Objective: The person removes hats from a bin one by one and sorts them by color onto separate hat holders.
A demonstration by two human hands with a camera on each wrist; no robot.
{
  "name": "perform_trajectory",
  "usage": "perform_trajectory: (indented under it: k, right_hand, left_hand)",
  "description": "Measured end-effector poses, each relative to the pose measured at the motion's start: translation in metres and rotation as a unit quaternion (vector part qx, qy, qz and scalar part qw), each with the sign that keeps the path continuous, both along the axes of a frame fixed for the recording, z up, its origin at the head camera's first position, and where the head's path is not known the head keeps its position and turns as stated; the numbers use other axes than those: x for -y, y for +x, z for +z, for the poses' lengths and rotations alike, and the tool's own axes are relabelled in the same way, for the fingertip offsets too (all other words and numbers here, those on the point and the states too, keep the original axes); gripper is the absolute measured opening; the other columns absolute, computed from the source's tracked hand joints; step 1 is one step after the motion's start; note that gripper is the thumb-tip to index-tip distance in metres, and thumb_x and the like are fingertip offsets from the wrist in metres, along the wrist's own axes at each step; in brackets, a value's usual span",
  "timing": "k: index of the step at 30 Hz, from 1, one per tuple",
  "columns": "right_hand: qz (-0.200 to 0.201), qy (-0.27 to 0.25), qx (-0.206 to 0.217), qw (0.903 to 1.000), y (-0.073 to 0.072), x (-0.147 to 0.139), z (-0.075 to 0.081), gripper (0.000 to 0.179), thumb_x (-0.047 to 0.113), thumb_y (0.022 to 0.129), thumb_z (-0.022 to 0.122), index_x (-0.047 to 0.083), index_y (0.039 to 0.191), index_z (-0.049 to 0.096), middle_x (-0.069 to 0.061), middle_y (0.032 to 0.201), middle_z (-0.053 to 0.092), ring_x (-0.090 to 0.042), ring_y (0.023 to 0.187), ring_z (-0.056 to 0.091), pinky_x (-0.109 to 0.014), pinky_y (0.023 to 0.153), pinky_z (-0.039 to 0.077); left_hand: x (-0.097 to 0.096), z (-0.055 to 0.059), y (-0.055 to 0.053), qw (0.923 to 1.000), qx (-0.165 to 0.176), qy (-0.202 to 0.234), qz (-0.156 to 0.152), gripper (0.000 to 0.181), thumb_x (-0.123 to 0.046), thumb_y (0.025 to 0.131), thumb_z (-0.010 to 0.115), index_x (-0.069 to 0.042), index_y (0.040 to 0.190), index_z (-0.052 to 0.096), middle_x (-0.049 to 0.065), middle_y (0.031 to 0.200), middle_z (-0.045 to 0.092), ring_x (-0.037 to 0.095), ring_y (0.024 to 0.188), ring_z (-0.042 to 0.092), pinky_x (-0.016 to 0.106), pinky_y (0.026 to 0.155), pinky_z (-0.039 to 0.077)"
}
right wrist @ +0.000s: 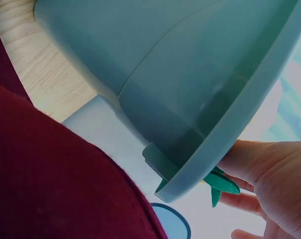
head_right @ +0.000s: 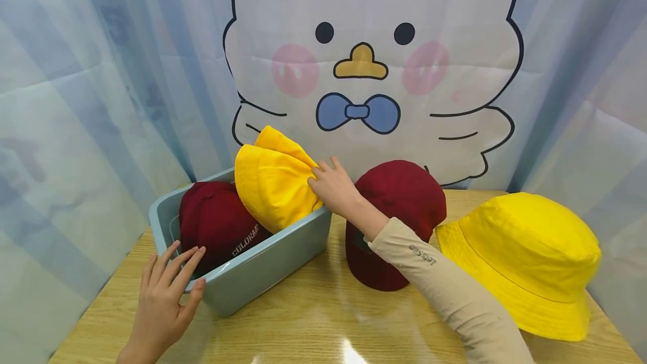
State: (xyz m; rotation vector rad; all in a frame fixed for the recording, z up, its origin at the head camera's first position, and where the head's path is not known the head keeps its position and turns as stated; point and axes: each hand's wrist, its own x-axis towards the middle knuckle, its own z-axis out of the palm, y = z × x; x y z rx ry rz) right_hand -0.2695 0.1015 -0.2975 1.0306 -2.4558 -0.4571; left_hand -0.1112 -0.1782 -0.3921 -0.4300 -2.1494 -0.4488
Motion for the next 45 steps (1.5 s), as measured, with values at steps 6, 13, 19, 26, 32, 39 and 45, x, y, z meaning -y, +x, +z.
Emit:
perform_trajectory:
  k: [6, 13, 19, 26, 32, 39, 45]
  right_hand:
    - [0.005, 0.006, -0.025, 0.9996, -0.002, 0.003, -0.002, 0.017, 0.002, 0.08, 0.061, 0.01, 0.095, 0.063, -0.011, 0.1, 0.06, -0.027, 0.102, 0.047, -0.049, 0.1, 0.031]
    - [0.032, -0.001, -0.046, 0.9984, -0.003, 0.001, -0.005, 0.01, 0.003, 0.082, 0.06, 0.008, 0.09, 0.062, -0.01, 0.09, 0.059, -0.027, 0.095, 0.045, -0.048, 0.096, 0.033]
    - [0.054, -0.02, -0.041, 0.9975, -0.001, -0.002, 0.0, 0.006, 0.011, 0.083, 0.06, 0.005, 0.085, 0.06, -0.008, 0.083, 0.056, -0.025, 0.089, 0.043, -0.043, 0.09, 0.035]
    - [0.072, -0.05, -0.029, 0.9957, 0.004, -0.001, 0.009, 0.009, 0.014, 0.084, 0.059, 0.006, 0.083, 0.055, -0.006, 0.08, 0.052, -0.025, 0.086, 0.044, -0.042, 0.08, 0.036]
    - [0.087, -0.03, -0.064, 0.9937, 0.011, 0.001, 0.012, 0.009, 0.007, 0.084, 0.058, 0.007, 0.093, 0.057, -0.008, 0.09, 0.051, -0.029, 0.084, 0.048, -0.042, 0.075, 0.038]
    - [0.115, 0.009, -0.133, 0.9843, 0.019, 0.002, 0.014, 0.01, 0.005, 0.083, 0.06, 0.007, 0.091, 0.055, -0.009, 0.092, 0.049, -0.025, 0.066, 0.051, -0.044, 0.08, 0.042]
    - [0.141, 0.011, -0.127, 0.9818, 0.021, 0.001, 0.015, 0.019, 0.004, 0.08, 0.063, 0.008, 0.096, 0.052, -0.009, 0.095, 0.051, -0.025, 0.071, 0.056, -0.045, 0.084, 0.042]
  left_hand:
    - [0.001, -0.002, 0.0, 1.0, 0.0, 0.0, -0.002, 0.055, -0.047, 0.094, 0.028, -0.007, 0.116, 0.059, 0.012, 0.106, 0.061, 0.035, 0.116, 0.042, 0.061, 0.093, 0.022]
    - [0.0, -0.004, 0.0, 1.0, -0.005, 0.001, -0.001, 0.055, -0.048, 0.094, 0.028, -0.007, 0.115, 0.059, 0.012, 0.105, 0.061, 0.035, 0.116, 0.042, 0.061, 0.092, 0.022]
    - [0.0, -0.003, 0.0, 1.0, -0.005, 0.0, 0.003, 0.056, -0.047, 0.094, 0.028, -0.007, 0.115, 0.06, 0.013, 0.104, 0.061, 0.035, 0.116, 0.042, 0.062, 0.091, 0.023]
    - [0.0, -0.002, -0.001, 0.9999, -0.01, -0.001, 0.003, 0.056, -0.047, 0.094, 0.028, -0.006, 0.114, 0.06, 0.013, 0.102, 0.062, 0.036, 0.114, 0.043, 0.062, 0.09, 0.024]
    - [0.001, -0.002, -0.001, 0.9999, -0.014, -0.003, 0.002, 0.057, -0.047, 0.094, 0.028, -0.005, 0.113, 0.06, 0.014, 0.101, 0.062, 0.036, 0.114, 0.043, 0.062, 0.089, 0.024]
    - [0.0, -0.002, -0.002, 0.9999, -0.016, -0.004, 0.002, 0.057, -0.048, 0.094, 0.027, -0.005, 0.112, 0.061, 0.014, 0.101, 0.062, 0.036, 0.114, 0.043, 0.062, 0.089, 0.024]
    - [0.0, -0.002, -0.002, 0.9998, -0.018, -0.006, 0.004, 0.057, -0.047, 0.094, 0.027, -0.005, 0.113, 0.06, 0.014, 0.101, 0.062, 0.036, 0.114, 0.043, 0.062, 0.089, 0.024]
